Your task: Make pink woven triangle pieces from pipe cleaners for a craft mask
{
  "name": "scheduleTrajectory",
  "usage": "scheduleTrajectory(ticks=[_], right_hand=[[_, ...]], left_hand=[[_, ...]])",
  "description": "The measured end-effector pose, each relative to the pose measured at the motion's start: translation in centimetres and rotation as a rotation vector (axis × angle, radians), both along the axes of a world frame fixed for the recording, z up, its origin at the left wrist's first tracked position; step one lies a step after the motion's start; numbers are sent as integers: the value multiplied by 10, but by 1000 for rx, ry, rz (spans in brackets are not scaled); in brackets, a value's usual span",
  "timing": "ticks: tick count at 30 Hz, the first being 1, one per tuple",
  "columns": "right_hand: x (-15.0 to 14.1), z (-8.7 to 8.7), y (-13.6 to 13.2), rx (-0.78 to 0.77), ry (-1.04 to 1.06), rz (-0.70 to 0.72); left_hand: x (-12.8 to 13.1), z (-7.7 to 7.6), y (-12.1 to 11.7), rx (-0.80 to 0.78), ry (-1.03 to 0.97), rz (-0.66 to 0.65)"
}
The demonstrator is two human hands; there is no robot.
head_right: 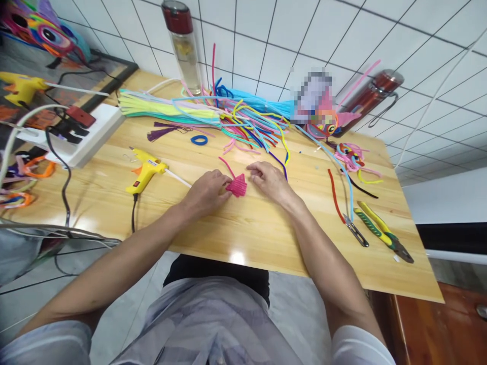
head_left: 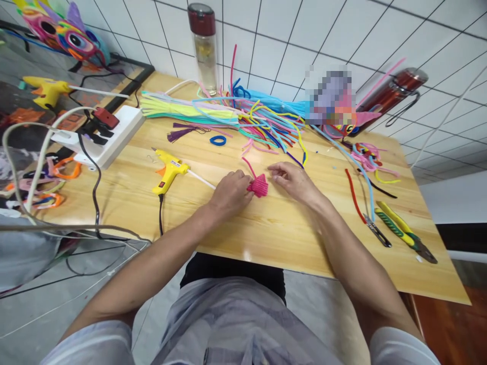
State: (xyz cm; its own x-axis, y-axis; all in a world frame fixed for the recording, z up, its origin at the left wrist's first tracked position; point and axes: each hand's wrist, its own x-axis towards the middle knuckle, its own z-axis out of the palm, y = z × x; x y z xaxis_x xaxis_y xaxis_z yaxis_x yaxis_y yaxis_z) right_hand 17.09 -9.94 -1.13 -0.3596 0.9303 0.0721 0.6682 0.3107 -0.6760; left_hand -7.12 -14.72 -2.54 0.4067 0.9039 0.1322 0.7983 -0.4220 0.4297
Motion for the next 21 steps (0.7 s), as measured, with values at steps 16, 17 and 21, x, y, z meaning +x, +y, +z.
scheduleTrajectory(ticks=[16,17,21], right_hand=[[4,-23,-5,140,-79,175],[5,-24,-5,144,-76,172],[7,-24,-3,136,-69,121]], left_hand=[[9,-1,-7,65,31,-20],[9,-2,-7,73,34,-17],[9,-7,-2,77,4,-38]])
